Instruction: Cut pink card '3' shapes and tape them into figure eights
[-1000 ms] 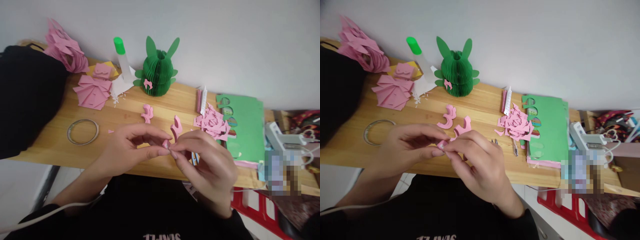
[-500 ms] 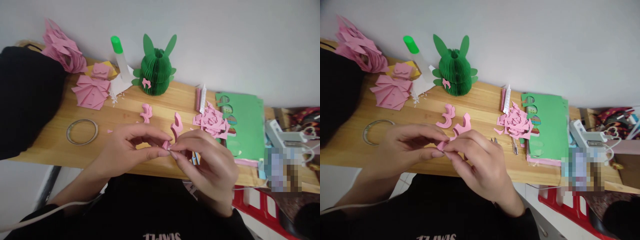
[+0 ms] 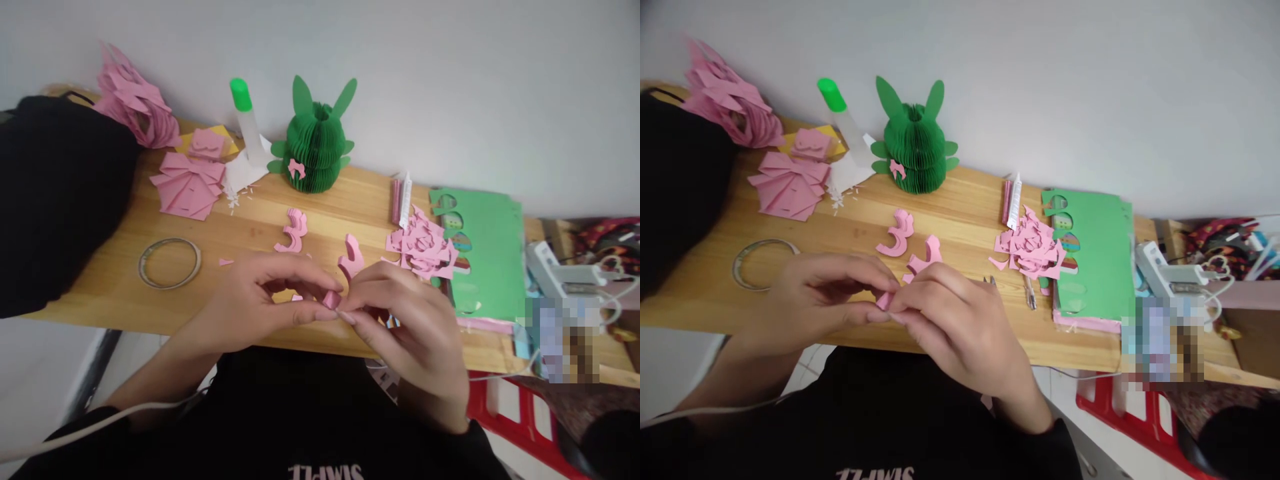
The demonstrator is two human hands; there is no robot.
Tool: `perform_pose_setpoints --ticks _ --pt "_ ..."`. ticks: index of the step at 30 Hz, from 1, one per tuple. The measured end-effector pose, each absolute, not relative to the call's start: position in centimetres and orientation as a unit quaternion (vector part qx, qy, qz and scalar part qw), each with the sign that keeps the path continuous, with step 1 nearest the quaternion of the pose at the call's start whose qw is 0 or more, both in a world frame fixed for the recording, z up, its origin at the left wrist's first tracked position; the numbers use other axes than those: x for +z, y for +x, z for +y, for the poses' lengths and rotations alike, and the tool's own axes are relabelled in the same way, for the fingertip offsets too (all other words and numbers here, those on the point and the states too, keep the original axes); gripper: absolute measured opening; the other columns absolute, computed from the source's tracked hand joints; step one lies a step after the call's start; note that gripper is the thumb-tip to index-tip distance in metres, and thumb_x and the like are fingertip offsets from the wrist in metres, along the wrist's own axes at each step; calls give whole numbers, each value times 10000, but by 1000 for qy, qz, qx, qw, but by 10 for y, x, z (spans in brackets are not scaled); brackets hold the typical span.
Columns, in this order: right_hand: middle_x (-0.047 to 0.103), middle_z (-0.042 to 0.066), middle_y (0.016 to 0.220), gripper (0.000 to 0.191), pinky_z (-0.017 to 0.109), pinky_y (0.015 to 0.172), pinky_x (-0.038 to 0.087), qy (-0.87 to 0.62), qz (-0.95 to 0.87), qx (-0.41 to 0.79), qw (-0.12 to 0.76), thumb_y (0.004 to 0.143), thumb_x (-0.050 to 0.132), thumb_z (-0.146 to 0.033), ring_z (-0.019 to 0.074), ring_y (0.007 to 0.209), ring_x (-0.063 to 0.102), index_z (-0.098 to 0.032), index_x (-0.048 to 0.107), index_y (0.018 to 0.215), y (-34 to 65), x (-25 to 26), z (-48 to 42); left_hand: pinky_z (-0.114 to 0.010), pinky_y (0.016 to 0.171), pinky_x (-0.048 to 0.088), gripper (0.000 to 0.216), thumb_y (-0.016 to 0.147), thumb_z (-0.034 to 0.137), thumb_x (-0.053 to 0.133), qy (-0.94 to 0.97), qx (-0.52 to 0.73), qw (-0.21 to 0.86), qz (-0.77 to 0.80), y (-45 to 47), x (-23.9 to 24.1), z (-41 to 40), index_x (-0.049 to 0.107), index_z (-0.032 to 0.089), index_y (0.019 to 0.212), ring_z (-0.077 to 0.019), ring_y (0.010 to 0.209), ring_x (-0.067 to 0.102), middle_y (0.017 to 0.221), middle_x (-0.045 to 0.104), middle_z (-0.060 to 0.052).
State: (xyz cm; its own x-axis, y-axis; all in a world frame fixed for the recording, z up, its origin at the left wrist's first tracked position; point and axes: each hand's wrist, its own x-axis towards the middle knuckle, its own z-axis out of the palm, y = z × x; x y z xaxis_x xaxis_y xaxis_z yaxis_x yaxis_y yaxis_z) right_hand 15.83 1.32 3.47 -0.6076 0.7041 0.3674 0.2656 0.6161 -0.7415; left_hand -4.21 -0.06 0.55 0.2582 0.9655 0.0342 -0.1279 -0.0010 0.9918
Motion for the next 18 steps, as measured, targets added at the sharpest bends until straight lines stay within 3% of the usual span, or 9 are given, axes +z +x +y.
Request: perform_pose_setpoints --ticks 5,7,10,14,18 --pt "629 -7 746 63 231 550 460 -304 -793 381 366 917 602 -151 115 641 585 -210 600 895 143 14 36 -182 648 587 146 691 151 786 487 465 572 468 -65 -17 -13 762 233 810 -136 709 727 793 779 16" --pt "633 -9 736 34 220 528 441 -346 -778 403 335 918 598 -209 104 592 559 -199 603 885 119 -4 60 -185 606 580 131 679 169 791 454 476 546 519 -79 -33 -22 752 225 791 -142 670 728 776 780 6" --pt "679 0 783 38 221 610 463 -385 -797 405 229 873 625 -171 108 645 602 -184 620 838 65 -28 106 -226 620 596 137 680 232 801 395 476 552 559 -99 -52 -37 734 208 797 -163 643 732 741 772 -8" --pt "711 3 768 141 253 719 476 -393 -811 388 194 762 676 -43 146 726 651 -180 652 739 -3 -48 150 -261 694 602 190 687 273 807 359 484 534 593 -111 -58 -58 724 198 840 -178 693 737 752 769 -20" --pt "725 11 762 203 269 751 478 -426 -796 389 183 739 634 13 168 768 670 -185 669 707 -21 -50 157 -265 695 596 185 701 279 790 343 512 502 607 -116 -55 -68 724 199 853 -184 720 737 736 760 -20"
